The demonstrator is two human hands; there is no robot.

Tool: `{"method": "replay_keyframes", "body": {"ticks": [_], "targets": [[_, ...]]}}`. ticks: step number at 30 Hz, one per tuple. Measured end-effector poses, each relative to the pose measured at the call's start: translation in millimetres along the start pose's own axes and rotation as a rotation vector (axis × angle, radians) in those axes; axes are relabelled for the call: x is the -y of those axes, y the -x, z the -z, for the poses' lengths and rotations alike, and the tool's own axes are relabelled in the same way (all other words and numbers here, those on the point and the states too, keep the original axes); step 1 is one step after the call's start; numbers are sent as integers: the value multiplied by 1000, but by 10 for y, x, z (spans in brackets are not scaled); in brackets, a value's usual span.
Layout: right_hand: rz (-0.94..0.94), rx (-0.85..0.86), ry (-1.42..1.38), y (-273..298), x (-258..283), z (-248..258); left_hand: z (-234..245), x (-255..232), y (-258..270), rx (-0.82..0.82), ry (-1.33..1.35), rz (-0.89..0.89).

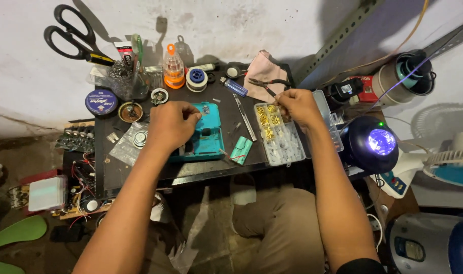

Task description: The person works on a small blue electronic device, using pliers to strip wires and a screwdriver to tighten screws on the casing. They handle wires and small components throughout the process.

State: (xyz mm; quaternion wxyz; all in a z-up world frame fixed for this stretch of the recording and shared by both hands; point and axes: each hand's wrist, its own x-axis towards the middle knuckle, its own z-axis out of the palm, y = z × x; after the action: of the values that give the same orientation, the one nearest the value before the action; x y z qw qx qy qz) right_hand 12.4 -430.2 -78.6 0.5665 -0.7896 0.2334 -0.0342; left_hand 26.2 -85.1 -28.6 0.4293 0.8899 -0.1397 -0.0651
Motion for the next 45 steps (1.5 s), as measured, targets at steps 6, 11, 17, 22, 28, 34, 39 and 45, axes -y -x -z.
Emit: {"method": "replay_keyframes", "body": {"ticks": [6,11,17,22,28,34,39,45], "targets": [[5,-29,-218,-1,50,-33,-17,78,-20,-19,-43,-27],[47,-23,-301,-5,83,-60,4,232,-68,-27,-39,-14],[106,74,-342,194,263,-347,153,291,24,12,-60,18],[132,244,-344,343,340,-735,143,482,-36,133,-211,67],[239,396,-97,483,355,-1148,139,442,-8,169,-324,69],[282,428,-63,501,310,-1400,43,491,-25,126,-352,24],[208,406,-135,468,262,-1487,46,395,56,69,-292,5],[197,380,-86,483,294,-1509,-102,542,26,21,-166,-32]]}}
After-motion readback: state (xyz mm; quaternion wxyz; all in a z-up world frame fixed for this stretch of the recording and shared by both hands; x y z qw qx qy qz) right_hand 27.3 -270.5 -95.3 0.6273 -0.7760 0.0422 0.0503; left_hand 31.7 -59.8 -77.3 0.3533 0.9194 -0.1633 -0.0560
